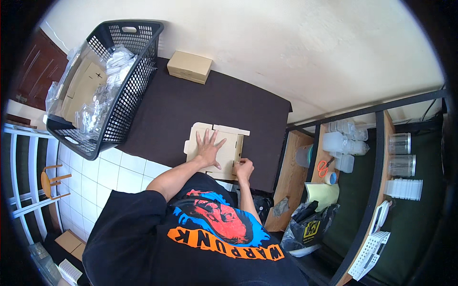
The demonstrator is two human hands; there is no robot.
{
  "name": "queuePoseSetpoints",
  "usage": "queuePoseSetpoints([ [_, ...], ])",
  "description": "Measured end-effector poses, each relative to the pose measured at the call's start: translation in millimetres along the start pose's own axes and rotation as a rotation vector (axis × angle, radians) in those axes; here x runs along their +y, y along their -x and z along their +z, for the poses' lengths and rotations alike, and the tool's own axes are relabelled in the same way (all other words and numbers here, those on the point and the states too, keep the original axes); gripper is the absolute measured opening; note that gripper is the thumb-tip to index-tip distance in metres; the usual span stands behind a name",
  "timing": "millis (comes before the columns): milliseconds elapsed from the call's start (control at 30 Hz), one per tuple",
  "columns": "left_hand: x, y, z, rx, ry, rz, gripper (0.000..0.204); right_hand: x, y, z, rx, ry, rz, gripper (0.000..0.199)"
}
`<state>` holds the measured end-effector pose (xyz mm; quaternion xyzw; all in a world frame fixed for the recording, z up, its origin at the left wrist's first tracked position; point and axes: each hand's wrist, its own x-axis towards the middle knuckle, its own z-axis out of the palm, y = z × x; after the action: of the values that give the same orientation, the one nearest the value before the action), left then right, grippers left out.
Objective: The recorder is assembling small cardboard boxes from flat sheets and filling them with small packaged items.
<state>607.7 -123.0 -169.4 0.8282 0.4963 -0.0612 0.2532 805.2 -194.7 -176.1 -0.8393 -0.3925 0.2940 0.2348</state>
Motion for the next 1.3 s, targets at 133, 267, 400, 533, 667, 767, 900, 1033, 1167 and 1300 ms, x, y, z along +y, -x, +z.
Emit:
queuePoseSetpoints([
  [133,-7,5,-5,-0.028,-0.036,-0.054,0.142,-6,8,3,-0.008,0.046,-0.053,0.031],
  [267,-12,6,-2,-0.035,-0.066,-0.047,0.143,-16,25,12,0.019,0.032,-0.053,0.035],
  [400,-12,4,-1,-0.053,-0.058,-0.05,0.143,-15,42,17,0.059,0.094,-0.17,0.046],
  [533,-22,2,12,-0.008,-0.007,-0.028,0.151,-26,55,17,-0.028,0.251,-0.263,0.055],
  [667,-26,-9,6,-0.132,-0.071,0.038,0.161,0,51,22,-0.046,0.25,-0.25,0.058],
  [767,-46,-15,11,-0.193,0.025,0.086,0.167,4,50,22,-0.148,0.289,-0.263,0.056],
  [900,-26,-25,14,-0.188,0.23,-0.028,0.171,3,53,15,-0.144,0.395,-0.305,0.046],
  [1033,4,-32,9,-0.164,0.276,-0.189,0.181,7,56,15,-0.098,0.49,-0.39,0.038],
  [1167,-9,-33,11,-0.24,0.145,-0.138,0.18,11,56,10,-0.055,0.419,-0.44,0.039],
  [1300,5,-44,13,-0.163,0.315,-0.274,0.161,11,56,6,-0.072,0.547,-0.491,0.045],
])
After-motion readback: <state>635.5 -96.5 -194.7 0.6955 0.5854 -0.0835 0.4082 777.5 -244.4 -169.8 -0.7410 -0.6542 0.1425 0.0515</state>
